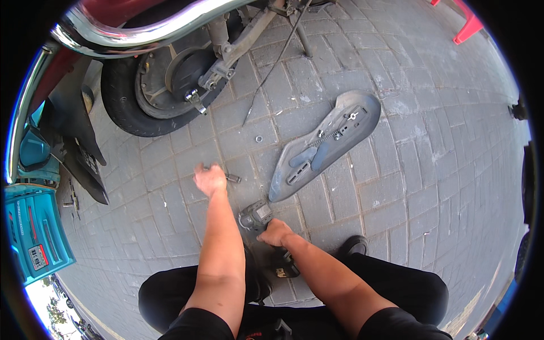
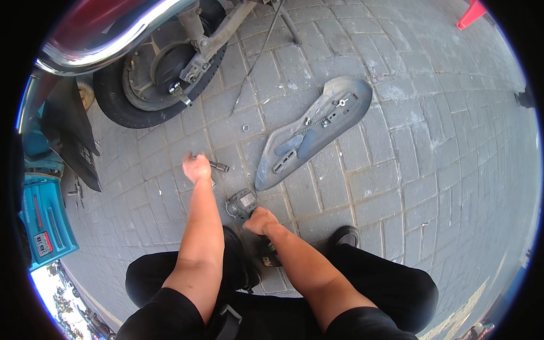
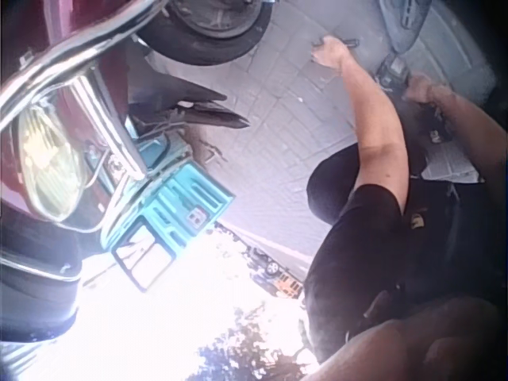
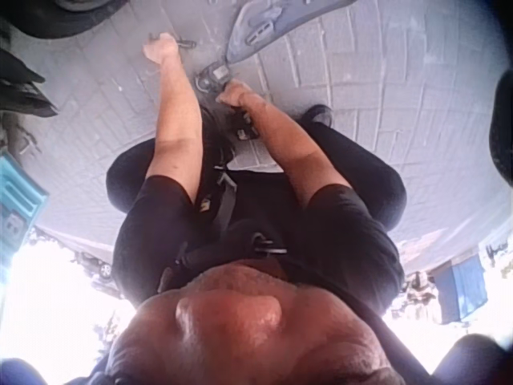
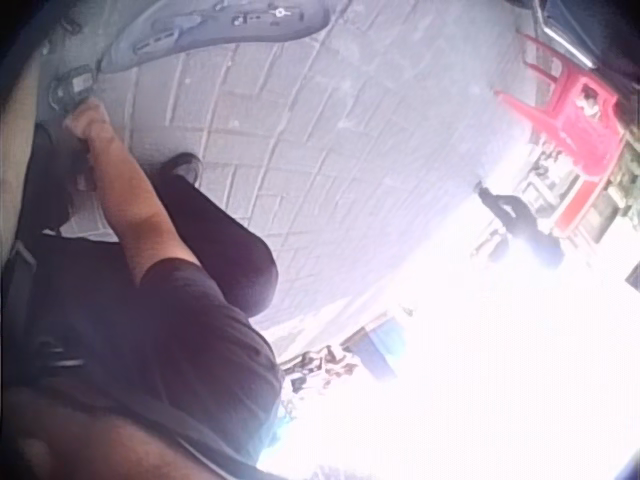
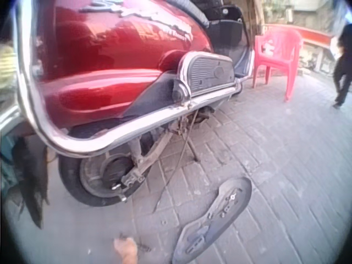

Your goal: The person removes a rear mudguard from a scooter, then uses a cordless impact wrench and hand tools to adjust and tighten bolts on the rear wheel assembly. The person handles screws, washers, and a plastic mudguard while working on the scooter's rear wheel area.

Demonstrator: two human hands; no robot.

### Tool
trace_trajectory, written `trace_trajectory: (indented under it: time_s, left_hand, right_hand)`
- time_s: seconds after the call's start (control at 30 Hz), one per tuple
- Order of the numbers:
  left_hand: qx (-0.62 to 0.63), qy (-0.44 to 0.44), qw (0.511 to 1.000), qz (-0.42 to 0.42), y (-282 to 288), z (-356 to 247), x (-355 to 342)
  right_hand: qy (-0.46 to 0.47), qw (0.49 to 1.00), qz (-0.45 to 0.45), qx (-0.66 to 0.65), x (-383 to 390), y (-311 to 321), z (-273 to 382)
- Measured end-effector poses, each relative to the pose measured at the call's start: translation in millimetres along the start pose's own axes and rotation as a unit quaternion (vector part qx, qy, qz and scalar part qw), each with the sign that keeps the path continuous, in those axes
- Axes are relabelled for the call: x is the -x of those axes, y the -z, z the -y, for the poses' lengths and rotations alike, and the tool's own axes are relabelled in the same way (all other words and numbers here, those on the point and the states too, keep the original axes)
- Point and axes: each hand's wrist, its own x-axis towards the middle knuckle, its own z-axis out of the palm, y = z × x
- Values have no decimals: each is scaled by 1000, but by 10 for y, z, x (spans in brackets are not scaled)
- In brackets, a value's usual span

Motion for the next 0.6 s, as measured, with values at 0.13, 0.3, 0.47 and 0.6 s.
trace_trajectory:
  time_s: [0.13, 0.3, 0.47, 0.6]
  left_hand:
    - [230, -32, 971, -60, 56, -758, -198]
    - [342, -140, 929, 35, 249, -1287, -677]
    - [358, -100, 924, 87, 262, -1291, -761]
    - [365, -96, 922, 89, 219, -1306, -738]
  right_hand:
    - [-17, 995, -16, 97, 137, 76, 98]
    - [23, 990, -37, 136, 151, 140, 13]
    - [36, 987, -41, 152, 124, 148, -36]
    - [66, 988, -5, 137, 141, 370, -85]
